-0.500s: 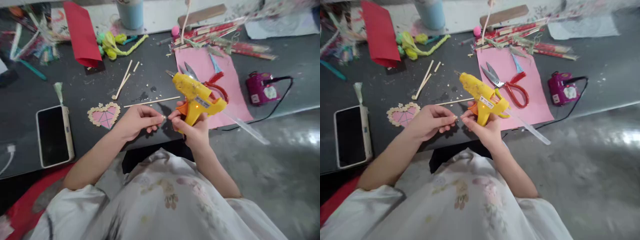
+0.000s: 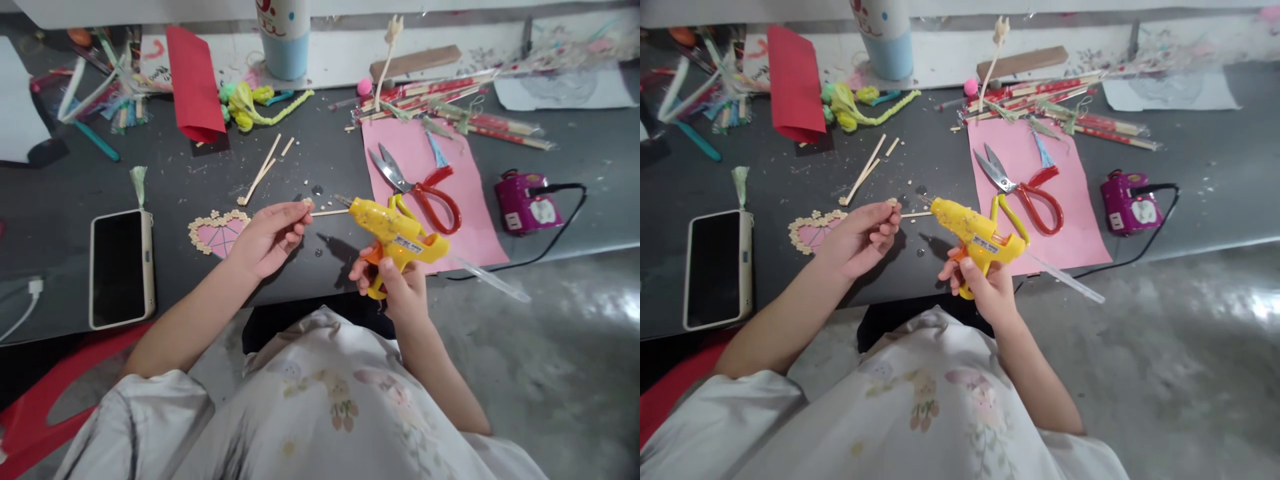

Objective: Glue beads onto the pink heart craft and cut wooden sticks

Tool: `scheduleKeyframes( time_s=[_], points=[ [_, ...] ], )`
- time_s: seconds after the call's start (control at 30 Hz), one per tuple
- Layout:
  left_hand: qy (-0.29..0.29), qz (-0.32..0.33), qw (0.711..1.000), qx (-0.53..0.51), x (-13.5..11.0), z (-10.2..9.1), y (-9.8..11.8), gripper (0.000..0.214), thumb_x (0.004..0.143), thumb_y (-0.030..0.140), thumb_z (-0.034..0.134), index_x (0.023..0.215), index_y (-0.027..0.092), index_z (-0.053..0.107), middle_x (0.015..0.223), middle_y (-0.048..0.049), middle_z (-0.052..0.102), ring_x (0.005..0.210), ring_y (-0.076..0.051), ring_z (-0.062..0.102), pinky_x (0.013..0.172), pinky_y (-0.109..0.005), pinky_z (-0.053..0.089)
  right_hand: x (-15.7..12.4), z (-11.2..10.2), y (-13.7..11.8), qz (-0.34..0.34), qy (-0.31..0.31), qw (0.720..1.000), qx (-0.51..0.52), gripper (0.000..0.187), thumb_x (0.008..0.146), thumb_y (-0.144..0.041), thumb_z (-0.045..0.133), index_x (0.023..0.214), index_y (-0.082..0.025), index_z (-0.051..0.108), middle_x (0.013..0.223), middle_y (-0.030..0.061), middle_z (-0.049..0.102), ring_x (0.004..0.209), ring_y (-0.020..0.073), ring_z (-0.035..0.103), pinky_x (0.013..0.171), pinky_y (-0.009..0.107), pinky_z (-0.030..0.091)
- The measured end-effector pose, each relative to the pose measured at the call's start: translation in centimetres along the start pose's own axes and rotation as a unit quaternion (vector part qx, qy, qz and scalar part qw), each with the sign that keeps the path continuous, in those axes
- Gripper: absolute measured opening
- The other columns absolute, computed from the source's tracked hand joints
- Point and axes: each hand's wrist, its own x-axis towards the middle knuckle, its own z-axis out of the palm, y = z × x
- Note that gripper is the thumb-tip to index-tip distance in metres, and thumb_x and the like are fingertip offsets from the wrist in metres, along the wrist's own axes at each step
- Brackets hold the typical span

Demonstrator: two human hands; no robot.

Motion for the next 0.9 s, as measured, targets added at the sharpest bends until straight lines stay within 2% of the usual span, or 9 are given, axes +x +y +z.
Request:
scheduleKeyframes(
  time_s=[0.17,0.57,0.9],
  points=[
    [0.017,-0.001,1.0,0.005,0.04,-0.01,-0.01,0.007,0.077,0.015,0.075,0.074,0.011,0.07,0.062,0.0016,0.065,0.046,0.003,0.054,0.04,-0.001,0.039,-0.16,0.5,0.11,0.006,-0.029,1.0,-0.007,0.02,0.09,-0.041,0.061,0.093,-0.021,0.065,0.071,0.0009,0.069,0.054,0.0078,0.058,0.047,0.019,0.05],
    [-0.016,0.01,1.0,-0.01,-0.05,-0.24,-0.4,0.003,0.078,0.011,0.071,0.075,0.009,0.072,0.063,-0.001,0.067,0.046,0.001,0.055,0.039,-0.003,0.039,0.12,0.75,0.3,0.025,-0.03,0.999,-0.012,0.022,0.088,-0.043,0.063,0.091,-0.021,0.064,0.067,-0.0006,0.065,0.054,0.0085,0.057,0.047,0.02,0.048],
    [-0.018,0.024,1.0,0.009,-0.09,-0.2,-0.37,0.009,0.072,0.015,0.078,0.074,0.01,0.07,0.062,0.0,0.067,0.046,0.0,0.056,0.038,-0.005,0.038,0.08,0.75,0.16,0.033,-0.034,0.999,-0.015,0.022,0.088,-0.042,0.063,0.09,-0.021,0.063,0.065,-0.0012,0.064,0.052,0.0082,0.056,0.046,0.02,0.047]
  ],
)
